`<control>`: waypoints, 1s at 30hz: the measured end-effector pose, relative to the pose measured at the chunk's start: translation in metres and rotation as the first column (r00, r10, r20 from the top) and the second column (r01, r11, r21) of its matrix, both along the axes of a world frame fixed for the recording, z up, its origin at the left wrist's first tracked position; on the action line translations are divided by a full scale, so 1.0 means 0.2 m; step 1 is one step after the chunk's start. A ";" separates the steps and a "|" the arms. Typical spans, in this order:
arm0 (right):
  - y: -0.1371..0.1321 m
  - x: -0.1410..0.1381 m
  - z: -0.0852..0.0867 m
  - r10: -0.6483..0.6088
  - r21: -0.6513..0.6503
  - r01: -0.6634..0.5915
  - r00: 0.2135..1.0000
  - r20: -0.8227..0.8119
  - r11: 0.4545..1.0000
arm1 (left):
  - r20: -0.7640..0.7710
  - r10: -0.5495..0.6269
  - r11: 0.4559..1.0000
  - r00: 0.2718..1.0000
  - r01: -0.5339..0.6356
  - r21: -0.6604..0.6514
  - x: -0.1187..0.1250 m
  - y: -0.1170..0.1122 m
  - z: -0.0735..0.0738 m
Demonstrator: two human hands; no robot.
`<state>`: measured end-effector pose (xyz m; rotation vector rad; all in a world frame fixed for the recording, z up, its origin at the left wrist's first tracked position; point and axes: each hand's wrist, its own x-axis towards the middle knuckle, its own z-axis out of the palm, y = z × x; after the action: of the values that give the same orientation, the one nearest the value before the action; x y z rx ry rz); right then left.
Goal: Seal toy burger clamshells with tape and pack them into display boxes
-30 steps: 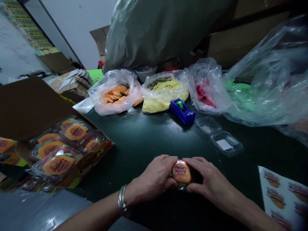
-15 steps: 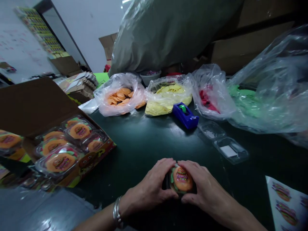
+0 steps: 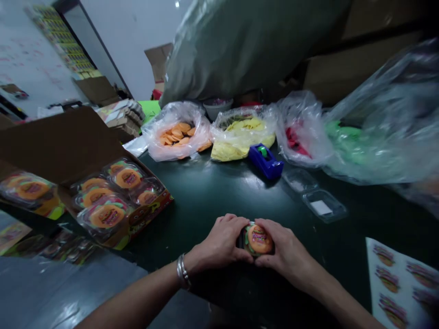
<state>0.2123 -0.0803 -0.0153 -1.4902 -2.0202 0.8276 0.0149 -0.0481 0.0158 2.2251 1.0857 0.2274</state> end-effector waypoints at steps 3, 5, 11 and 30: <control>-0.03 0.00 -0.02 -0.009 0.050 0.009 1.000 -0.012 0.999 | 0.074 0.036 0.999 0.997 -0.033 -0.039 -0.05 -0.01 0.01; -0.07 0.00 -0.05 -0.033 0.158 0.036 0.999 -0.025 0.987 | 0.174 0.108 0.990 0.979 -0.090 -0.105 -0.08 -0.03 0.00; -0.20 -0.04 -0.16 -0.062 0.534 0.028 0.997 0.046 0.845 | 0.487 0.513 0.796 0.707 -0.181 -0.577 -0.01 -0.07 -0.05; -0.24 0.08 0.00 -0.313 0.066 0.360 0.877 -0.364 0.931 | 0.598 0.689 0.688 0.409 -0.108 -0.718 0.11 -0.11 -0.18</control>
<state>0.2278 -0.1276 -0.0154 -1.4468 -1.4717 0.7344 0.0362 -0.0697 -0.0198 0.9395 0.9208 0.9678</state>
